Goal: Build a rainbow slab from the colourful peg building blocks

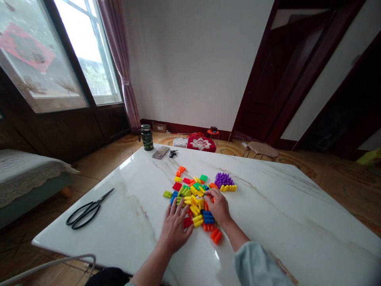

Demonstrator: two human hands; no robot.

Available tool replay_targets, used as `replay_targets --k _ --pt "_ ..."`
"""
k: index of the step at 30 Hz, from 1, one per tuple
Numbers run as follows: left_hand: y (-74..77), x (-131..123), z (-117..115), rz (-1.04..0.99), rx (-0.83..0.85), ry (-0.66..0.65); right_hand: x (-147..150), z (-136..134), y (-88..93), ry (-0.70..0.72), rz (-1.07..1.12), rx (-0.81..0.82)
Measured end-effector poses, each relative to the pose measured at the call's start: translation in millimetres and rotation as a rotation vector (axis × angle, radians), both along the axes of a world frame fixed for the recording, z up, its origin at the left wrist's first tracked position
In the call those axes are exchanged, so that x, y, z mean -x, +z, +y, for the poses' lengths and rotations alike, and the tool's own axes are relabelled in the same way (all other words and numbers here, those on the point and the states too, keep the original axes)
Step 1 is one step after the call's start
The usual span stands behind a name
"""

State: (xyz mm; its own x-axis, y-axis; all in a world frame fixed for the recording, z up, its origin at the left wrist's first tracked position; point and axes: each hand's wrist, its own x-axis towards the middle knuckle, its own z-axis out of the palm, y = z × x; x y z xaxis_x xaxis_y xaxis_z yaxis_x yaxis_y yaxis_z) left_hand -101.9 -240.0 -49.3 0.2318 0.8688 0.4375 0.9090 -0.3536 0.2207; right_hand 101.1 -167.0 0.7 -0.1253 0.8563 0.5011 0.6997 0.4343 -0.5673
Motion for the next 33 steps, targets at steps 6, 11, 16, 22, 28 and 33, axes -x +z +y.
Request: replay_targets --k 6,11,16,22,28,33 --pt "1.3 -1 -1 0.016 0.019 0.008 48 -10 2.0 0.002 -0.229 0.212" --pt "-0.2 -1 -1 0.014 0.016 0.013 57 -6 -0.8 0.168 0.102 0.184" --pt "2.7 -1 -1 -0.003 0.037 0.015 47 10 1.4 -0.105 0.031 0.059" --pt "2.2 -2 -1 -0.005 0.04 0.015 46 30 -4.4 -0.26 -0.285 0.196" --pt "-0.3 -1 0 -0.005 0.024 0.02 53 38 -6.6 -0.241 -0.293 0.275" --pt "-3.9 0 1 0.017 0.011 0.015 56 30 -7.2 -0.194 -0.158 0.334"
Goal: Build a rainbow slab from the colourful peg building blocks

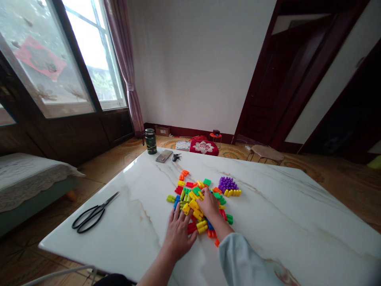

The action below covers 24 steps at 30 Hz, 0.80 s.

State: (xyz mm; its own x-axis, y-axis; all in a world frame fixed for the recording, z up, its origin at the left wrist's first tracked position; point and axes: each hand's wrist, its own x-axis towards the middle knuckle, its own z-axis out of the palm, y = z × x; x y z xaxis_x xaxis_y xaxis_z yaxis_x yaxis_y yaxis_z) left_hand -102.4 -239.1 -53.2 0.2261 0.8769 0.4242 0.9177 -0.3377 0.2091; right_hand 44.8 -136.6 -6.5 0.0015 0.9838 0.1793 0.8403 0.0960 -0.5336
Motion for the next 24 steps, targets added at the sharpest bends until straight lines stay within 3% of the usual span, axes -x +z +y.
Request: replay_targets --k 3,6,11,18,24 --pt "0.9 -1 0 -0.008 -0.01 -0.004 0 -6 1.4 0.057 0.131 -0.088" --pt "5.3 -2 -2 -0.038 0.0 0.003 -2 -10 3.9 0.067 0.401 -0.163" --pt "11.9 -3 -3 -0.064 0.015 0.007 -12 -18 7.4 0.01 0.989 0.06" --pt "11.6 -1 -3 -0.107 0.014 -0.026 -11 -61 10.7 -0.187 1.378 0.098" --pt "9.7 0 -4 -0.179 0.021 0.009 -9 -109 4.7 -0.28 1.529 0.19"
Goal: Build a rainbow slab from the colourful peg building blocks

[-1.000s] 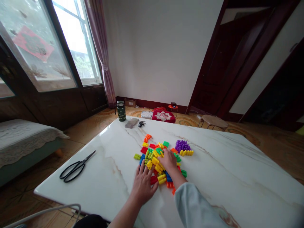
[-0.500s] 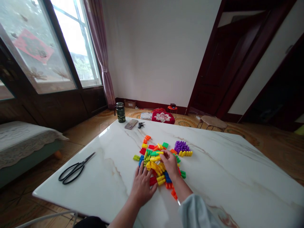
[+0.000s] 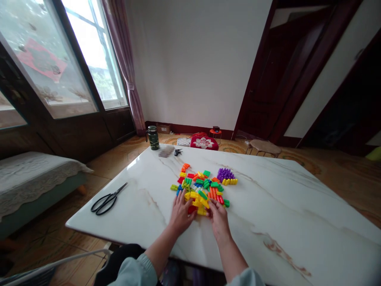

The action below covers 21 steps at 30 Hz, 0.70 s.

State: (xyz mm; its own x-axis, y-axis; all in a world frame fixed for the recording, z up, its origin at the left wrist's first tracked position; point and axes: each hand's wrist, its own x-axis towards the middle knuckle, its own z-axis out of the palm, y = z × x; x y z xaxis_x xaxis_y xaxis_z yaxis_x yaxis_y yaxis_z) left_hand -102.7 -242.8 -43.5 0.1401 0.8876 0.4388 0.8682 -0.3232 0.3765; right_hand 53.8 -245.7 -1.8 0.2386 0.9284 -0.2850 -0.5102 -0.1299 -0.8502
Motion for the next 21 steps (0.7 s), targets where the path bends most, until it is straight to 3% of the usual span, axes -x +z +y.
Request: replay_targets --k 4,7,11,13,15,18,21 --pt "16.2 3 7 -0.079 0.13 0.093 -8 -14 -1.6 -0.038 0.105 0.066" --pt "37.5 2 16 -0.201 0.106 0.1 -10 -18 -1.2 -0.046 0.199 0.094" --pt "53.9 -14 20 -0.515 0.149 -0.157 -7 -21 1.8 0.01 0.336 0.185" --pt "52.2 -24 17 -0.664 0.261 -0.315 -6 -23 3.3 0.038 0.385 0.233" --pt "47.3 -30 15 -0.751 0.335 -0.361 -6 -26 3.0 0.044 0.399 0.251" --pt "44.1 -33 21 -0.793 0.27 -0.197 -11 -29 -1.8 0.004 0.364 0.234" --pt "50.9 -31 39 -0.727 0.141 -0.003 -22 -29 -9.2 -0.097 0.32 0.208"
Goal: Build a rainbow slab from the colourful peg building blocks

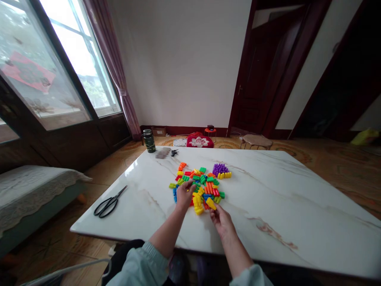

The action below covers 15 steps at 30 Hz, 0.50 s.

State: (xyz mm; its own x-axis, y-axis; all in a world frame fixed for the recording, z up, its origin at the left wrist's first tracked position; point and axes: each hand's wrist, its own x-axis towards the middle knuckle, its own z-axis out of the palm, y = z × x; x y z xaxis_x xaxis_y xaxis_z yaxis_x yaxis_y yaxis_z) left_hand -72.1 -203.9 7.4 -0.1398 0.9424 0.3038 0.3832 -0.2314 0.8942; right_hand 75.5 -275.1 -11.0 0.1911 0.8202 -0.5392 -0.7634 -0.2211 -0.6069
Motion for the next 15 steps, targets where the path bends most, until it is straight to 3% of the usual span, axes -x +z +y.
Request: replay_targets --k 3,5,9,12,15 --pt "4.9 3 14 0.141 -0.039 0.038 -16 -1 -5.7 -0.089 -0.051 -0.035" --pt "-0.3 7 11 0.342 -0.045 0.046 -29 -4 -8.4 -0.11 -0.104 -0.081" --pt "-28.2 23 -23 0.718 -0.111 0.038 -59 -8 -14.0 -0.142 -0.261 -0.157" --pt "-48.4 38 -48 0.856 -0.159 -0.002 -84 -1 -17.3 -0.195 -0.405 -0.167" --pt "-59.8 47 -57 0.914 -0.113 -0.033 -111 20 -15.5 -0.219 -0.676 -0.177"
